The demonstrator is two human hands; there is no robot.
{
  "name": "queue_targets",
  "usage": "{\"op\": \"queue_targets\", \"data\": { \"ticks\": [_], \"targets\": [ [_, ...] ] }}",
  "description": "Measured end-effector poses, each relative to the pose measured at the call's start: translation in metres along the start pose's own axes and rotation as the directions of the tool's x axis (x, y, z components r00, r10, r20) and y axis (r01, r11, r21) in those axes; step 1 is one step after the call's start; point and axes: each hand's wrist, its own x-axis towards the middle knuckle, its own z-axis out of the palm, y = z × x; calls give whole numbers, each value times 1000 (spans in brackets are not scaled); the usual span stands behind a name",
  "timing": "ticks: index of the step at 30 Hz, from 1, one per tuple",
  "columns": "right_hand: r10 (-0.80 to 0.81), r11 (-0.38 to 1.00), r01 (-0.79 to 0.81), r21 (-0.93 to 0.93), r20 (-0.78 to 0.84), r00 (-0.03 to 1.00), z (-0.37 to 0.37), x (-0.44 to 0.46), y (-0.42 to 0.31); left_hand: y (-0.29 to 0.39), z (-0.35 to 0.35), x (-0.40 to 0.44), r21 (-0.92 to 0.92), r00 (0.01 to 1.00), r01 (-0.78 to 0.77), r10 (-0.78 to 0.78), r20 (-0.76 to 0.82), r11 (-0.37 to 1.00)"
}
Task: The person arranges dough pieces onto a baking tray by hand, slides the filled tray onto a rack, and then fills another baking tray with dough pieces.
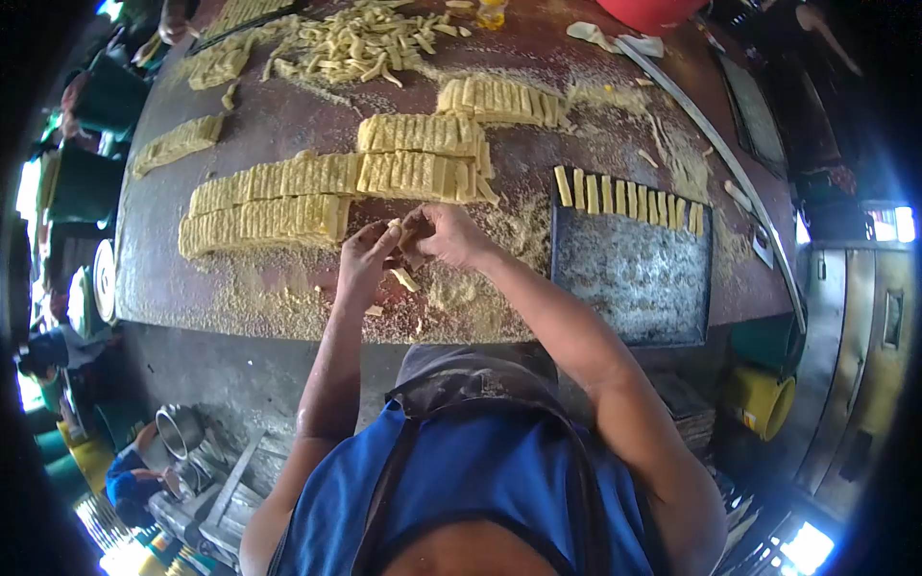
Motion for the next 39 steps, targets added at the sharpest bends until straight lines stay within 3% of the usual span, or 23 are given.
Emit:
{"op": "queue_targets", "data": {
  "ticks": [3, 5, 7, 9, 10, 12, 13, 16, 17, 18, 19, 21, 24, 27, 31, 32, 33, 34, 35, 36, 37, 38, 39],
  "targets": [
    [-7, 999, 5, -41, -25, 1000, -3, -4, 5, -6, -1, 15, 26, 999, -8, 6, 54, 1000],
    [87, 995, -92, -25, -174, 981, 0, -10, 0, -7, 7, 17, 73, 998, -56, 56, 7, 996],
    [-40, 997, 28, -71, -167, 985, -9, -13, 24, -9, 22, 18, 125, 999, -27, 22, 41, 992],
    [-462, 808, 300, -507, -230, 857, -33, -17, 57, -12, 42, 14, 151, 993, -29, 11, 114, 988],
    [-470, 801, 275, -532, -274, 839, -58, -35, 49, -15, 54, 11, 109, 997, -19, 10, 80, 994],
    [-11, 834, -195, -516, -370, 929, -100, -68, 12, -23, 66, 3, 77, 998, -13, 9, 61, 997],
    [47, 840, -294, -456, -479, 876, -121, -96, -8, -26, 68, 2, 122, 999, -24, 21, 25, 992],
    [-78, 772, -343, -535, -615, 784, -265, -144, 44, -43, 64, -5, 211, 994, -89, 99, -40, 974],
    [-163, 734, -385, -559, -696, 700, -308, -169, 54, -48, 68, -10, 248, 986, -131, 152, -65, 960],
    [-134, 813, -381, -440, -778, 613, -348, -193, 66, -47, 76, -20, 221, 982, -147, 169, -85, 964],
    [-166, 569, -619, -542, -813, 558, -360, -219, 36, -54, 82, -26, 225, 979, -153, 178, -96, 962],
    [-310, 398, -734, -551, -833, 457, -411, -258, 47, -68, 97, -34, 238, 973, -80, 128, -193, 968],
    [-407, 262, -774, -577, -793, 454, -448, -285, 86, -81, 142, -49, 237, 976, -59, 106, -189, 970],
    [-293, 406, -709, -576, -817, 496, -455, -298, 106, -87, 163, -64, 269, 980, -50, 99, -170, 962],
    [-334, 607, -564, -559, -824, 458, -476, -295, 122, -94, 176, -69, 298, 977, -62, 119, -177, 952],
    [-350, 586, -586, -560, -827, 440, -480, -294, 129, -98, 169, -70, 321, 977, -62, 123, -175, 945],
    [-472, 628, -464, -625, -779, 413, -514, -285, 173, -100, 168, -68, 383, 976, -41, 119, -182, 923],
    [-404, 691, -423, -586, -799, 446, -476, -300, 123, -105, 166, -68, 455, 973, -60, 155, -174, 888],
    [-477, 669, -456, -587, -809, 342, -530, -287, 180, -107, 169, -68, 409, 979, -45, 122, -164, 912],
    [-364, 730, -454, -511, -853, 374, -514, -298, 154, -122, 158, -61, 461, 990, 1, 65, -128, 888],
    [-464, 615, -524, -589, -808, 363, -502, -302, 148, -112, 171, -65, 588, 987, 111, -17, -162, 801],
    [-366, 463, -656, -596, -803, 471, -544, -305, 193, -102, 186, -71, 617, 991, 101, -22, -134, 780],
    [-550, 433, -535, -725, -683, 480, -530, -308, 191, -98, 197, -76, 647, 995, 90, -37, -95, 757]
  ]
}}
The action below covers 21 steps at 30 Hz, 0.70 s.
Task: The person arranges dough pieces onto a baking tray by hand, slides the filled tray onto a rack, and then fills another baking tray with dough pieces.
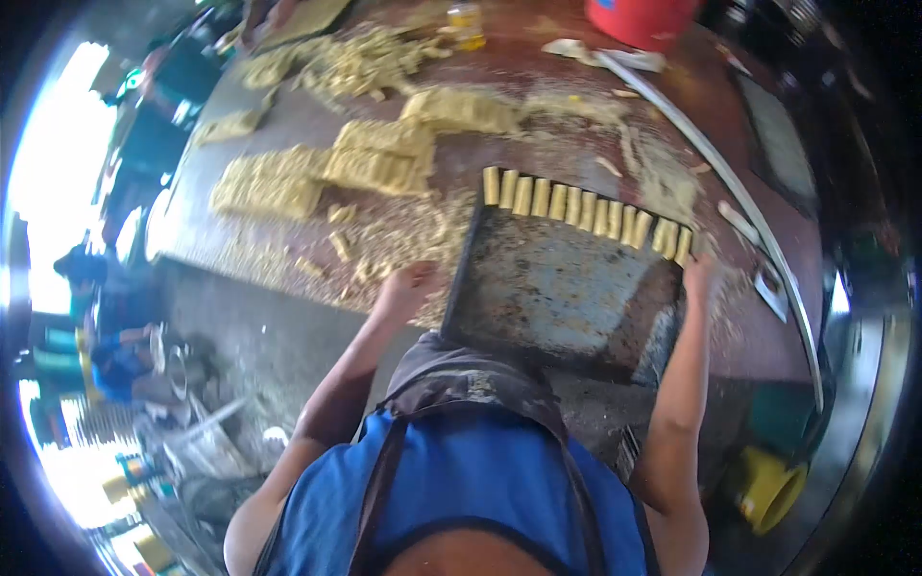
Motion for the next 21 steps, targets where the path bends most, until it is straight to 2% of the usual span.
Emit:
{"op": "queue_targets", "data": {
  "ticks": [1, 2, 3, 4, 5, 6, 7, 8, 9, 10, 11, 12, 13, 14, 15, 16, 17, 18, 19, 20, 21],
  "targets": [
    [-25, 998, 31, -53, 112, 993, 4, 1, 9, -8, 6, 3, 77, 999, -47, 47, -3, 996],
    [221, 965, -244, 94, 210, 952, -9, -3, -21, -17, 8, 7, 158, 995, -100, 100, 10, 982],
    [439, 835, -517, 188, 338, 832, -28, -10, -58, -20, 3, 7, 151, 997, -81, 83, -9, 985],
    [428, 842, -509, 181, 351, 833, -28, -12, -62, -15, 1, 4, 221, 994, -81, 96, -55, 972],
    [375, 900, -420, 116, 286, 882, -24, -15, -68, -16, -7, 5, 291, 988, -87, 119, -95, 953],
    [314, 943, -331, 42, 223, 923, -22, -16, -72, -19, -14, 7, 284, 989, -84, 115, -94, 955],
    [310, 945, -325, 33, 225, 924, -23, -15, -76, -23, -22, 8, 105, 992, -106, 113, -58, 989],
    [284, 959, -273, -80, 241, 928, -26, -12, -80, -28, -32, 9, -76, 993, -121, 119, -21, 990],
    [264, 957, -218, -193, 259, 929, -27, -10, -82, -24, -49, 6, 26, 982, -189, 190, -14, 982],
    [139, 990, -138, -22, 48, 989, -4, -6, -71, -34, -66, 10, 17, 982, -189, 189, -6, 982],
    [42, 992, -20, 121, -182, 982, 19, -2, -63, -47, -87, 13, 60, 966, -221, 227, -125, 973],
    [13, 979, 15, 204, -136, 991, 9, -7, -109, -63, -110, 14, 104, 937, -244, 262, -232, 964],
    [-19, 958, 44, 284, -92, 996, -16, -17, -206, -73, -140, 14, 284, 903, -283, 354, -243, 916],
    [9, 935, -26, 354, 51, 999, -32, -34, -299, -81, -174, 12, 454, 862, -313, 450, -233, 834],
    [-13, 935, -43, 353, 154, 988, -20, -51, -363, -88, -201, 13, 472, 902, -260, 386, -193, 843],
    [-33, 884, -152, 441, 384, 923, -35, -77, -452, -95, -224, 15, 494, 935, -209, 321, -152, 844],
    [-167, 875, -147, 461, 573, 803, -22, -97, -504, -103, -241, 19, 480, 940, -223, 318, -125, 848],
    [-422, 836, 106, 539, 505, 753, -3, -119, -543, -110, -253, 24, 537, 931, -300, 364, -14, 789],
    [-542, 737, 72, 672, 523, 658, 19, -141, -577, -113, -259, 30, 580, 908, -384, 406, 99, 719],
    [-547, 825, 150, 545, 704, 453, 36, -154, -615, -113, -263, 35, 567, 902, -407, 412, 128, 716],
    [-644, 754, 313, 578, 554, 527, 46, -179, -636, -112, -266, 38, 577, 937, -348, 291, 193, 739]
  ]
}}
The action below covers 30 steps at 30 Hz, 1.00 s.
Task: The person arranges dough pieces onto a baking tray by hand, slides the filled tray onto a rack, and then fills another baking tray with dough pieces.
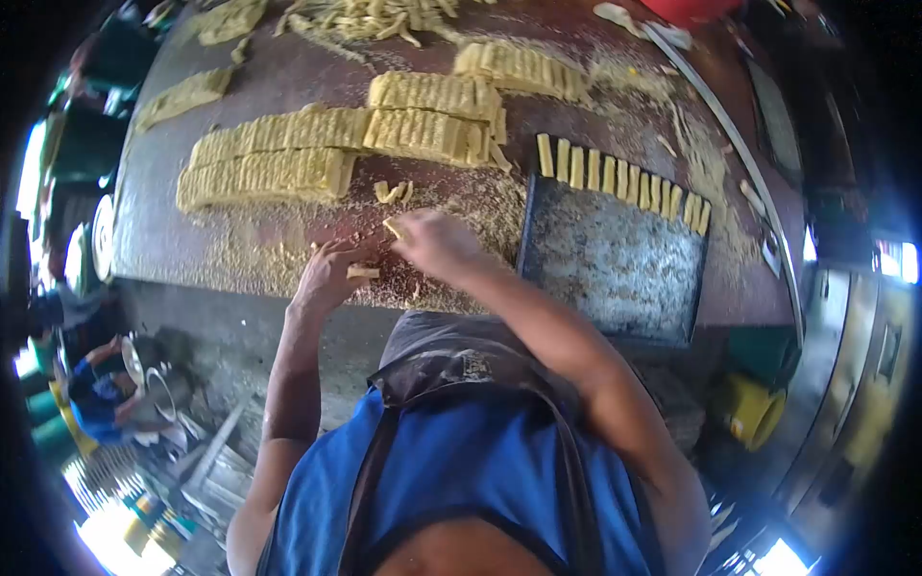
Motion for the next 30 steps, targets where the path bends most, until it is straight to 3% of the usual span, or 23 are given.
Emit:
{"op": "queue_targets", "data": {
  "ticks": [1, 2, 3, 5, 6, 8, 9, 10, 11, 12, 13, 14, 15, 17, 18, 20, 22, 24, 25, 27, 28, 30],
  "targets": [
    [80, 994, -67, -90, 145, 986, -6, 9, -31, 1, -3, 3, 11, 990, 54, -55, 128, 998],
    [-2, 963, 2, -268, 2, 1000, 33, 18, -13, 3, -9, 2, 74, 996, -40, 33, 87, 996],
    [4, 963, -19, -270, -55, 998, 33, 18, -14, 1, -9, 3, 69, 991, -93, 85, 107, 993],
    [-1, 971, -22, -237, -98, 995, 32, 14, 1, -1, -6, 9, -175, 987, 146, -130, 97, 974],
    [20, 969, -49, -242, -119, 993, 17, 11, 4, 4, -5, 19, -172, 989, 119, -102, 106, 978],
    [391, 909, -411, 70, 199, 899, -26, -3, 13, 25, 2, 38, -536, 997, 61, -78, -9, 842],
    [397, 907, -415, 70, 187, 899, -34, -12, 27, 40, 6, 49, -690, 994, 18, -90, -69, 723],
    [408, 865, -418, 278, 94, 908, -40, -24, 45, 63, 4, 62, -715, 987, 126, -159, 21, 687],
    [432, 793, -380, 476, 2, 902, -48, -37, 61, 81, 10, 77, -770, 987, 134, -150, 51, 624],
    [432, 813, -333, 478, -113, 895, -62, -53, 73, 98, 16, 92, -818, 987, 143, -140, 78, 556],
    [425, 834, -283, 474, -224, 877, -77, -66, 84, 114, 27, 107, -822, 997, 45, -82, -3, 568],
    [469, 845, -337, 415, -273, 840, -91, -76, 96, 131, 34, 122, -836, 998, 2, -51, -31, 548],
    [644, 646, -472, 601, -95, 759, -103, -83, 109, 147, 40, 130, -848, 998, -35, -25, -57, 529],
    [524, 825, -409, 390, -256, 813, -105, -91, 130, 172, 45, 139, -848, 991, -58, -73, -113, 527],
    [514, 824, -392, 408, -251, 820, -107, -89, 127, 179, 48, 142, -855, 981, -72, -119, -154, 513],
    [479, 858, -462, 224, -24, 877, -107, -74, 103, 183, 44, 140, -868, 954, -72, -220, -204, 492],
    [345, 932, -349, 97, 56, 937, -76, -52, 103, 187, 36, 127, -868, 905, -72, -334, -264, 491],
    [304, 935, -313, 167, 77, 949, -65, -46, 76, 174, 33, 115, -900, 896, -49, -378, -231, 433],
    [300, 951, -307, 37, 133, 945, -71, -41, 63, 174, 29, 110, -902, 879, -1, -429, -206, 432],
    [188, 969, -196, -148, -66, 980, -44, -27, 63, 172, 26, 107, -918, 869, -17, -448, -209, 396],
    [193, 969, -201, -144, -71, 979, -48, -27, 63, 172, 25, 108, -937, 861, -32, -467, -203, 349],
    [287, 955, -272, -118, 139, 948, -68, -27, 62, 184, 23, 114, -903, 866, -26, -441, -234, 428]
  ]
}}
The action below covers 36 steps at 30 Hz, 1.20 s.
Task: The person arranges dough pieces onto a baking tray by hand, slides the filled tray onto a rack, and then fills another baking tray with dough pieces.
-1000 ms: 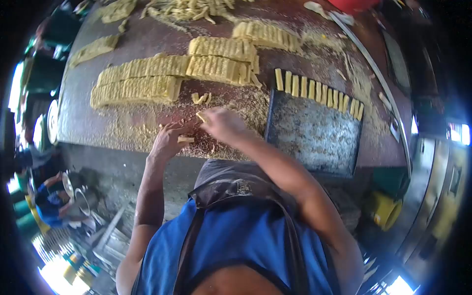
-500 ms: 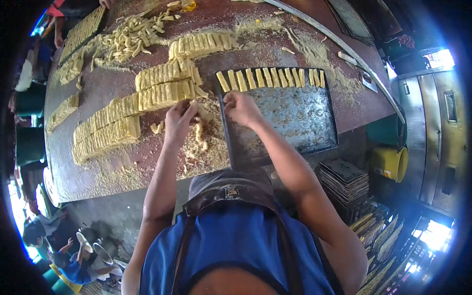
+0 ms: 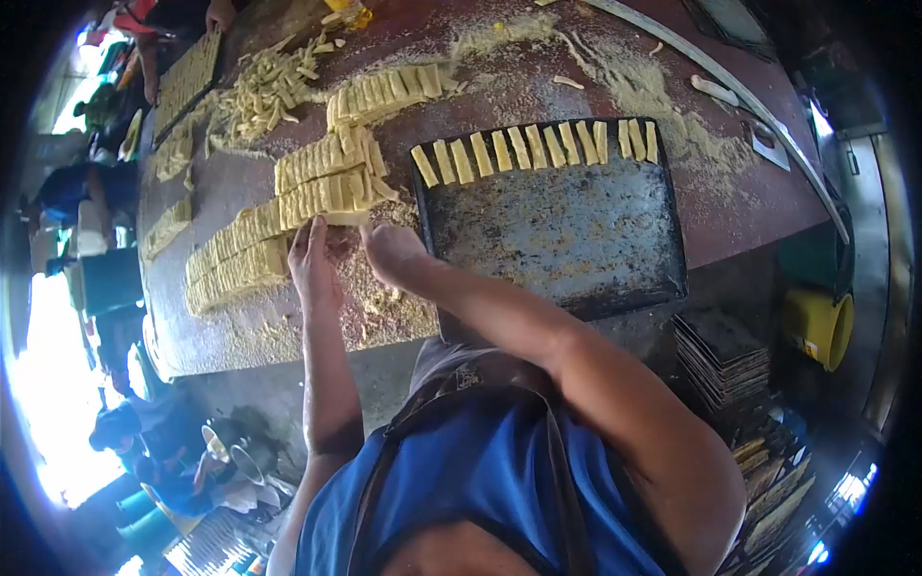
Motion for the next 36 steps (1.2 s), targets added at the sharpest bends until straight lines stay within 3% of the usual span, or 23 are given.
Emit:
{"op": "queue_targets", "data": {
  "ticks": [1, 2, 3, 5, 7, 8, 9, 11, 14, 19, 21, 23, 24, 26, 28, 29, 30, 31, 32, 33, 34, 35, 36],
  "targets": [
    [16, 1000, -16, -3, -5, 1000, -3, -1, 12, 2, 9, -1, 73, 999, -38, 38, 5, 997],
    [74, 977, -63, 206, -48, 996, -6, -7, 30, -6, 17, 1, 150, 989, -148, 143, 45, 978],
    [141, 909, -95, 406, -83, 987, -11, -15, 49, 0, 30, -2, 346, 992, -118, 97, 76, 931],
    [310, 878, -207, 431, -183, 933, -38, -46, 75, -52, 42, 4, 387, 740, -671, 533, 410, 633],
    [327, 881, -172, 440, -304, 895, -16, -48, 114, -74, 46, 7, 326, 479, -870, 479, 735, 369],
    [330, 882, -119, 456, -418, 846, -10, -45, 124, -87, 42, 5, 274, 384, -920, 501, 776, 281],
    [333, 887, -124, 445, -429, 840, -11, -47, 123, -82, 41, 1, 261, 374, -924, 514, 772, 280],
    [415, 854, -155, 498, -470, 779, -11, -53, 119, -73, 41, -10, 400, 512, -850, 358, 781, 342],
    [386, 877, -114, 466, -544, 745, -5, -48, 120, -76, 47, 3, 426, 516, -851, 334, 789, 307],
    [347, 870, -80, 487, -488, 801, -14, -47, 116, -79, 57, 0, 527, 622, -771, 246, 743, 357],
    [361, 847, -105, 521, -419, 833, -19, -50, 119, -91, 58, 2, 524, 605, -794, 319, 729, 309],
    [334, 850, -57, 524, -452, 827, -8, -43, 134, -89, 52, 0, 482, 622, -779, 398, 675, 401],
    [253, 921, -37, 387, -524, 813, -17, -50, 128, -74, 43, -2, 487, 640, -765, 413, 648, 421],
    [307, 890, -3, 456, -595, 743, -23, -57, 118, -56, 3, 8, 529, 683, -731, 438, 585, 432],
    [301, 886, -45, 462, -498, 813, -27, -46, 107, -41, -65, 31, 629, 794, -583, 527, 304, 514],
    [285, 891, -34, 453, -500, 818, -23, -39, 98, -30, -93, 36, 739, 794, -507, 574, 201, 443],
    [191, 908, 62, 415, -541, 819, -20, -32, 87, -23, -124, 45, 497, 900, -388, 434, 25, 776],
    [101, 915, 151, 375, -575, 812, -17, -23, 75, -30, -167, 65, 579, 871, -350, 483, -88, 737],
    [152, 921, 38, 387, -449, 881, -27, -20, 45, -37, -208, 84, 653, 826, -297, 530, -190, 697],
    [153, 923, 34, 384, -448, 881, -21, -8, 20, -23, -237, 93, 539, 820, -124, 392, -417, 833],
    [37, 950, 116, 291, -472, 881, -15, 4, -4, -45, -294, 123, 345, 773, -337, 466, -430, 876],
    [-83, 961, 199, 194, -483, 872, -7, 18, -29, -20, -320, 124, 536, 711, -127, 453, -538, 835],
    [-207, 952, 283, 117, -437, 875, -4, 34, -56, -26, -366, 146, 535, 688, -69, 428, -586, 842]
  ]
}}
